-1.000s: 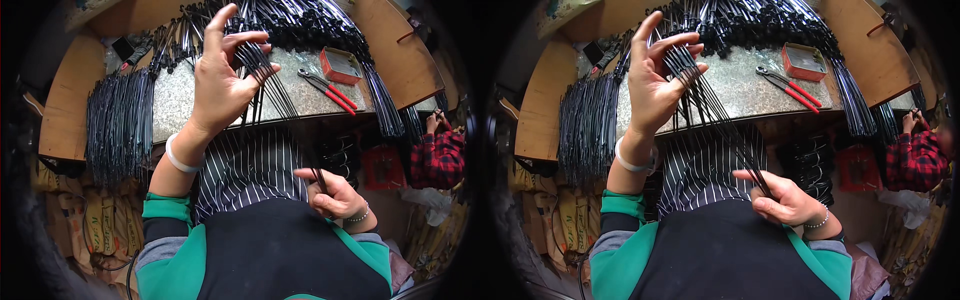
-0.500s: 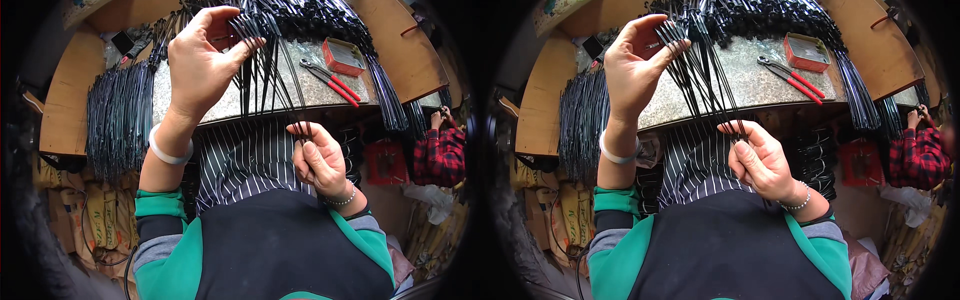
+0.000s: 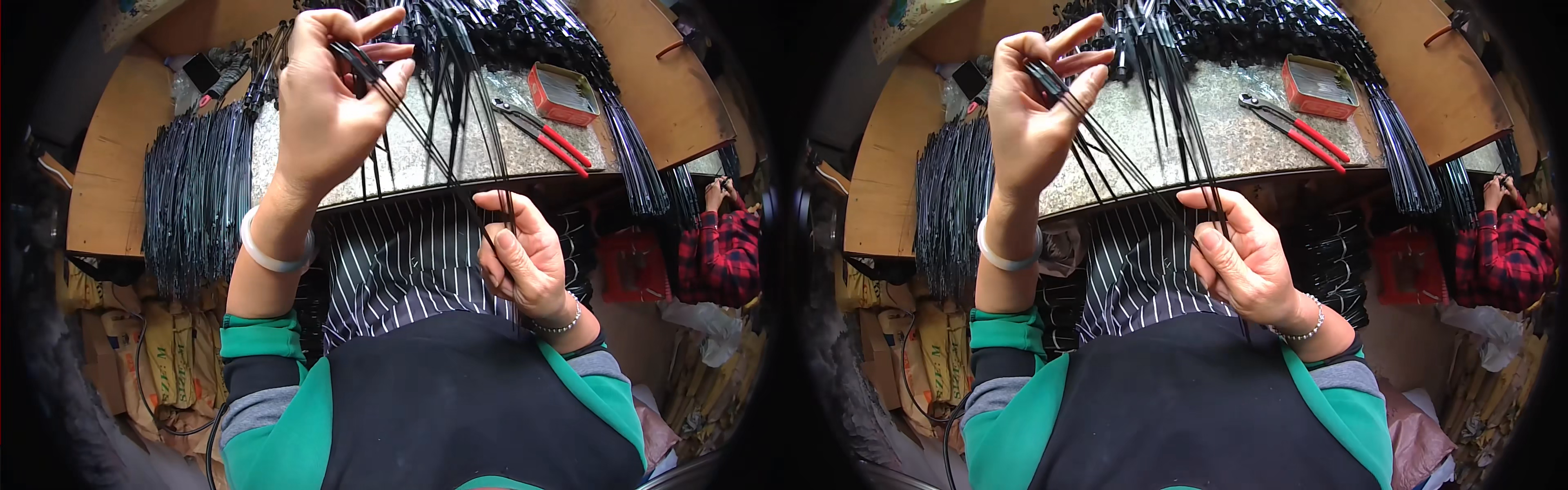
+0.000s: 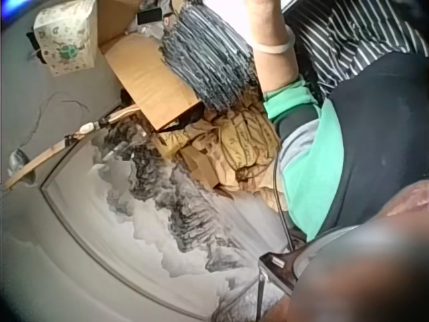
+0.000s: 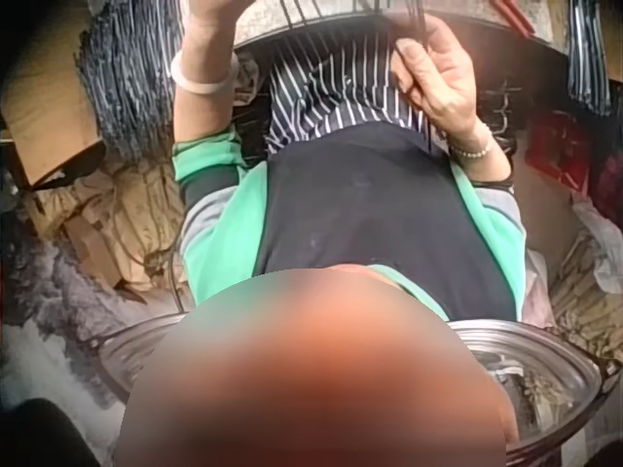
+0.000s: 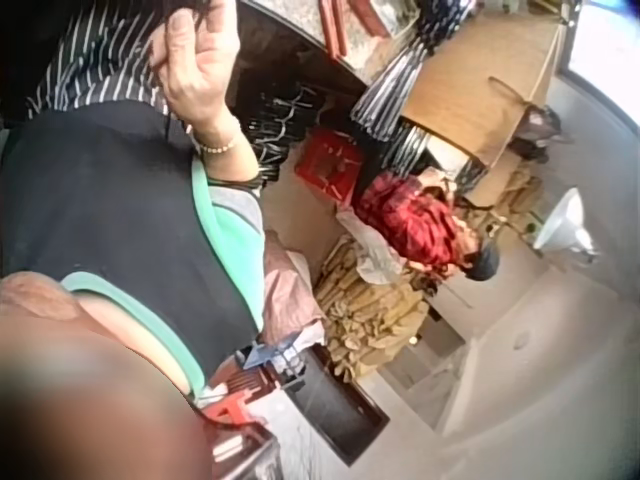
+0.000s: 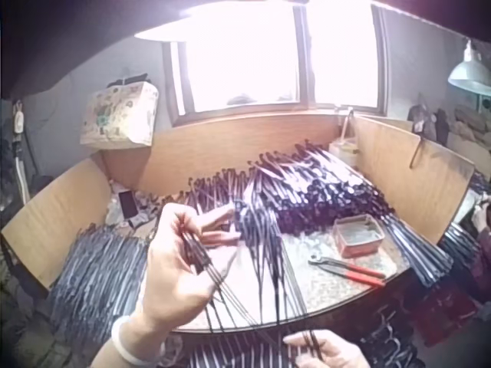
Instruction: Assembling wiring components by bundling wires and inserting them into a plastic housing using pliers.
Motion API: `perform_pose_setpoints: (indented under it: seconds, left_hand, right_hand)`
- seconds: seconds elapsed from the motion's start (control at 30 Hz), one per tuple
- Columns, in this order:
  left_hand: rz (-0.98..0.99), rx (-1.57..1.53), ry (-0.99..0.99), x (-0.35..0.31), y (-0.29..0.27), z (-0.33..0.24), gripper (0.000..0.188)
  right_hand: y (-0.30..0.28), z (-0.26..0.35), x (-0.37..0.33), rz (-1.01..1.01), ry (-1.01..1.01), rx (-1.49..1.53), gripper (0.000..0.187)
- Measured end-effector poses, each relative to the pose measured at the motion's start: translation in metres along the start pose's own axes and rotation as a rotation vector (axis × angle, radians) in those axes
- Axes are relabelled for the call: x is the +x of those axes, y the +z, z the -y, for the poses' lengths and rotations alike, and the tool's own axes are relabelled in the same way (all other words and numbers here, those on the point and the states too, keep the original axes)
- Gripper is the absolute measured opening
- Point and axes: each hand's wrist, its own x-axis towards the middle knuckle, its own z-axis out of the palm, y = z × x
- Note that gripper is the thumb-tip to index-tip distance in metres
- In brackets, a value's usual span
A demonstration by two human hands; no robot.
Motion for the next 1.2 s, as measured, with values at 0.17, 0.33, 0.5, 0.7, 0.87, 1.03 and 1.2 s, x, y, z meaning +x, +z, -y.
perform_pose_setpoints:
  seconds: [0.17,0.33,0.5,0.7,0.87,1.03,1.2]
  left_hand:
    - [-0.05,0.526,0.243,0.002,-0.005,0.002,0.065]
    - [0.032,0.271,0.082,0.003,0.0,0.005,0.048]
    - [-0.051,0.21,0.009,0.001,0.002,0.0,0.043]
    - [-0.099,0.117,0.008,0.0,0.002,0.007,0.036]
    - [-0.008,-0.052,-0.019,0.0,0.002,0.008,0.04]
    - [-0.105,0.434,0.264,0.0,-0.004,0.008,0.061]
    - [0.027,0.186,0.099,0.01,0.01,-0.016,0.077]
  right_hand:
    - [-0.004,0.0,-0.002,0.08,-0.004,-0.13,0.04]
    - [0.0,-0.002,-0.002,0.147,-0.031,-0.164,0.043]
    - [-0.002,-0.002,-0.001,0.14,-0.028,-0.141,0.044]
    - [0.0,-0.001,0.0,0.117,-0.001,-0.124,0.044]
    - [-0.001,-0.001,0.0,0.111,0.012,-0.097,0.044]
    - [-0.005,0.003,-0.001,0.194,0.05,-0.107,0.046]
    - [0.003,0.024,0.007,0.197,0.167,-0.081,0.048]
